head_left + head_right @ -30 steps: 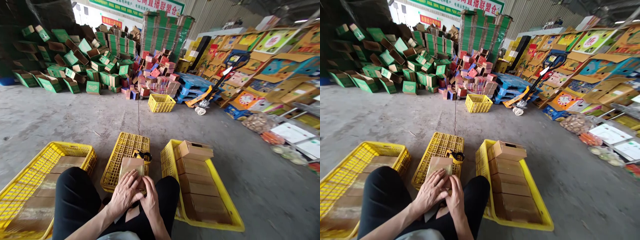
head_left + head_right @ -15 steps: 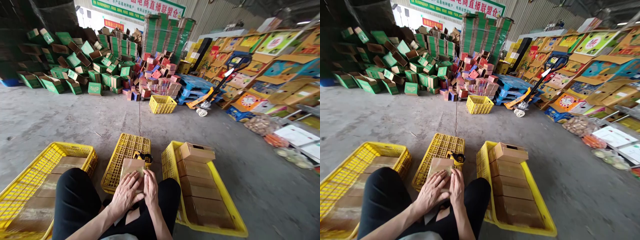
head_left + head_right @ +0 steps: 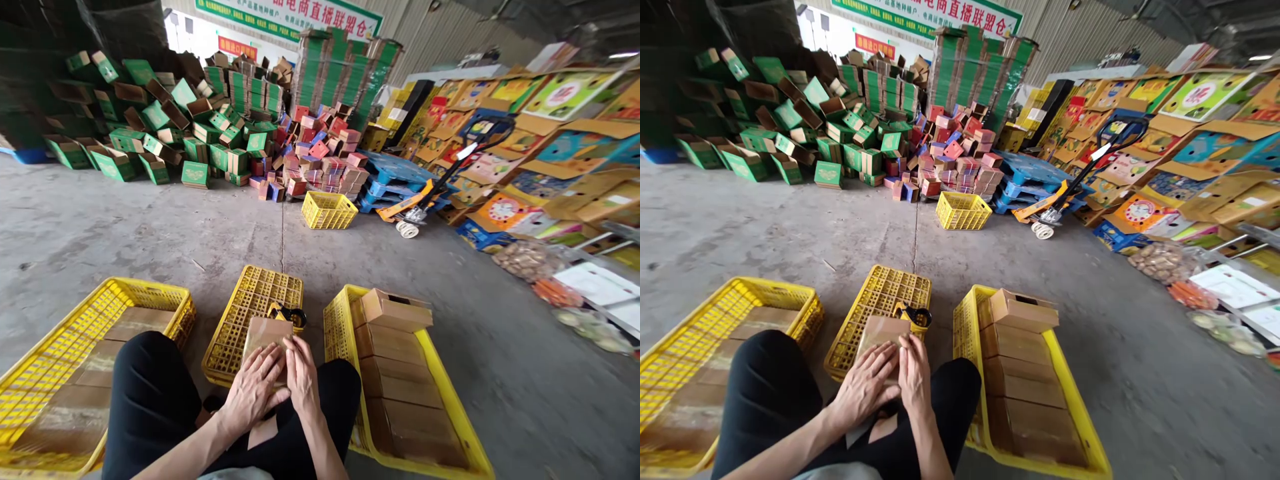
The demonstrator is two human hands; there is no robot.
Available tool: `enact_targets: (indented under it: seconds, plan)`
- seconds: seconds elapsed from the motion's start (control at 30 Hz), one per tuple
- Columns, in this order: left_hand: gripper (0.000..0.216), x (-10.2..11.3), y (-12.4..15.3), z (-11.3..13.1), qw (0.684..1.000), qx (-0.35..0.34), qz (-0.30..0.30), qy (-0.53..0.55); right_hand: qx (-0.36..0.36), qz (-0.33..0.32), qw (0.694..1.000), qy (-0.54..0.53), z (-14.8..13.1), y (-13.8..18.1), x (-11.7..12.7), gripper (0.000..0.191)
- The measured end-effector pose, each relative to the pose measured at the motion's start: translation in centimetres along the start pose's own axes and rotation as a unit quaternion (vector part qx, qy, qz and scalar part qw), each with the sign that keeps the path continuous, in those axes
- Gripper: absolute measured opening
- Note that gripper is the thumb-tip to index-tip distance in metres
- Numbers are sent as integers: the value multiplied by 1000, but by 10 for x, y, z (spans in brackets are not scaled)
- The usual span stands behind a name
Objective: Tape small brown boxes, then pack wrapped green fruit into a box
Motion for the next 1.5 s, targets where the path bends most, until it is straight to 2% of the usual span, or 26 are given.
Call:
enact_targets:
  seconds: [0.13, 0.27, 0.43, 0.6, 0.7, 0.77, 0.9, 1.0, 1.17, 1.37, 1.5]
  plan:
    - [64, 1, -1, 1, 1000, -4, -1, -1, -17, 22, 1000, -13, 10, -10, 1, 44]
    - [65, 1, 0, 0, 1000, 0, 11, 6, -54, 47, 996, -60, 23, -6, 2, 44]
    - [64, -1, -2, 0, 1000, 16, 11, 1, -46, 43, 995, -80, 16, 3, 3, 40]
    - [59, 0, -24, 0, 998, 64, 2, 20, -40, 62, 995, -64, 16, -2, 4, 37]
    - [59, -3, -39, -1, 994, 105, -10, 17, -48, 52, 993, -92, 22, 0, -3, 38]
    - [64, -4, -41, -1, 995, 102, -9, 10, -63, 42, 991, -108, 25, 5, -9, 42]
    - [71, -2, -25, -7, 999, 49, -1, 5, -117, 42, 987, -101, 33, 18, -21, 44]
    - [71, 3, -8, -22, 999, 49, 19, -1, -144, 43, 983, -102, 37, 23, -27, 54]
    - [70, 11, 5, -41, 995, 85, 60, -5, -151, 42, 980, -122, 37, 20, -26, 59]
    - [71, 11, 9, -65, 985, 167, 48, -5, -259, -6, 953, -159, 39, 26, -29, 73]
    - [74, 1, 18, -79, 975, 210, 34, 60, -305, -12, 938, -166, 44, 31, -33, 75]
Point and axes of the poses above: each hand's wrist, its own y-axis away from the middle knuckle, its own x-axis out of the back of the hand, z = x × y, the point moved 7 cm from there along -y, towards the middle knuckle, and after that the axes turned 15 degrees about x, right-handed, at the moved point
